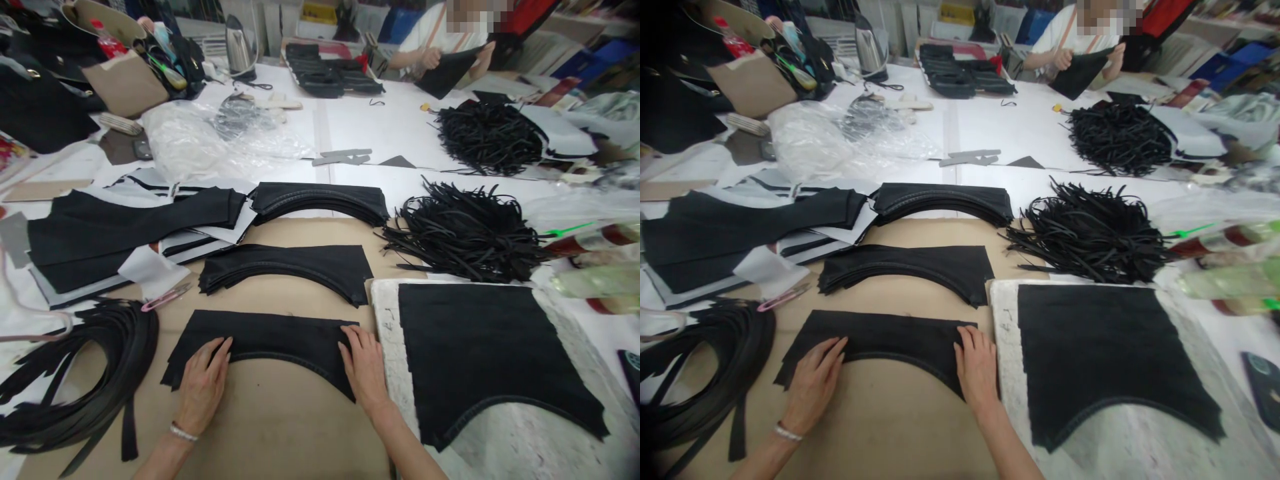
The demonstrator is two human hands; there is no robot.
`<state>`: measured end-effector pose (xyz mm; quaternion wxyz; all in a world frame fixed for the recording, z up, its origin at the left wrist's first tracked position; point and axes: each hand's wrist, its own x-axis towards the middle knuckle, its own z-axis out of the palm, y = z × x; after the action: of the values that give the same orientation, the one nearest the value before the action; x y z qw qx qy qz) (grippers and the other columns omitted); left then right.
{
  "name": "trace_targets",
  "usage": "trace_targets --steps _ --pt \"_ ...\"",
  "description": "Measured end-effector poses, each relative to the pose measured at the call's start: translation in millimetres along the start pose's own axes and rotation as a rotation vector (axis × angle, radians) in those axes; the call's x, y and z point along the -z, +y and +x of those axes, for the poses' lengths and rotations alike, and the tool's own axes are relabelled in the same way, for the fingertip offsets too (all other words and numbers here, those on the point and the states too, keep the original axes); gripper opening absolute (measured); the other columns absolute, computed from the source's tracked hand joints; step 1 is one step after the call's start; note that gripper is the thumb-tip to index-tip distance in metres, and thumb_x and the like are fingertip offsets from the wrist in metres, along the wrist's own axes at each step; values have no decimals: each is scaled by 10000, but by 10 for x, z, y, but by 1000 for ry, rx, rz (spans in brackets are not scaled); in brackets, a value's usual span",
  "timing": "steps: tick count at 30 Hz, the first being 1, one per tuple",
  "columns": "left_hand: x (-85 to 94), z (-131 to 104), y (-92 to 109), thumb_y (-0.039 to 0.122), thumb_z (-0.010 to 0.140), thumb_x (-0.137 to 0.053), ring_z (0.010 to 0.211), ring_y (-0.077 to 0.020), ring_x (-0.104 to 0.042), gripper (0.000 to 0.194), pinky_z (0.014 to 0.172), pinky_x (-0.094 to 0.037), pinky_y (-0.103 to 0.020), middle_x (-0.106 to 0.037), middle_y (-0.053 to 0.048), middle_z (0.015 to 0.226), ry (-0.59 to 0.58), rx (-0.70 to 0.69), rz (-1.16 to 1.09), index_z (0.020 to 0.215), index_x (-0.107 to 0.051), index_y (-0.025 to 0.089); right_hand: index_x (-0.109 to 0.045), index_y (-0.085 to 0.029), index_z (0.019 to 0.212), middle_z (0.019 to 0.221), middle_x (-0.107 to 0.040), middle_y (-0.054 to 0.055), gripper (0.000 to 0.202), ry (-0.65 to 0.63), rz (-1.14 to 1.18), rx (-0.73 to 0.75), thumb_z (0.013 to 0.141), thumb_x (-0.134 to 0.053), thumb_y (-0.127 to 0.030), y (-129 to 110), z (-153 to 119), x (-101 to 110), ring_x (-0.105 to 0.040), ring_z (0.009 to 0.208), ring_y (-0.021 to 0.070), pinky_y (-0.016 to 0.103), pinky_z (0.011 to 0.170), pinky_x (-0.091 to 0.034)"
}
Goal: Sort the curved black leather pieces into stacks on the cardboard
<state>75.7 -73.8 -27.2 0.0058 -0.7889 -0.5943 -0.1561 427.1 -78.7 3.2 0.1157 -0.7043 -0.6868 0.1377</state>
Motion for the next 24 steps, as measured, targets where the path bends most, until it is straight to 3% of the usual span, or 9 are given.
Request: trace_targets --steps 8,18,24 --pt "-29 -12 56 177 878 -501 1046 -218 -567 387 888 -469 -387 -614 -86 1108 -21 13 -25 1262 -488 223 -547 -224 1025 996 -593 51 158 -89 -89 31 870 -513 -216 143 277 80 -502 933 233 365 762 -341" --pt "-5 15 83 183 885 -480 1044 -231 -566 368 883 -478 -403 -611 -93 1113 -36 32 -23 1250 -505 223 -561 -232 777 922 -580 18 34 -234 19 4 799 -582 -216 162 457 135 -492 921 226 344 730 -288" --pt "8 39 81 181 881 -500 1034 -229 -560 337 881 -483 -403 -605 -94 1101 -51 32 -14 1217 -522 203 -558 -242 832 866 -616 -10 28 -283 48 27 818 -560 -217 159 493 144 -524 889 199 336 726 -271"
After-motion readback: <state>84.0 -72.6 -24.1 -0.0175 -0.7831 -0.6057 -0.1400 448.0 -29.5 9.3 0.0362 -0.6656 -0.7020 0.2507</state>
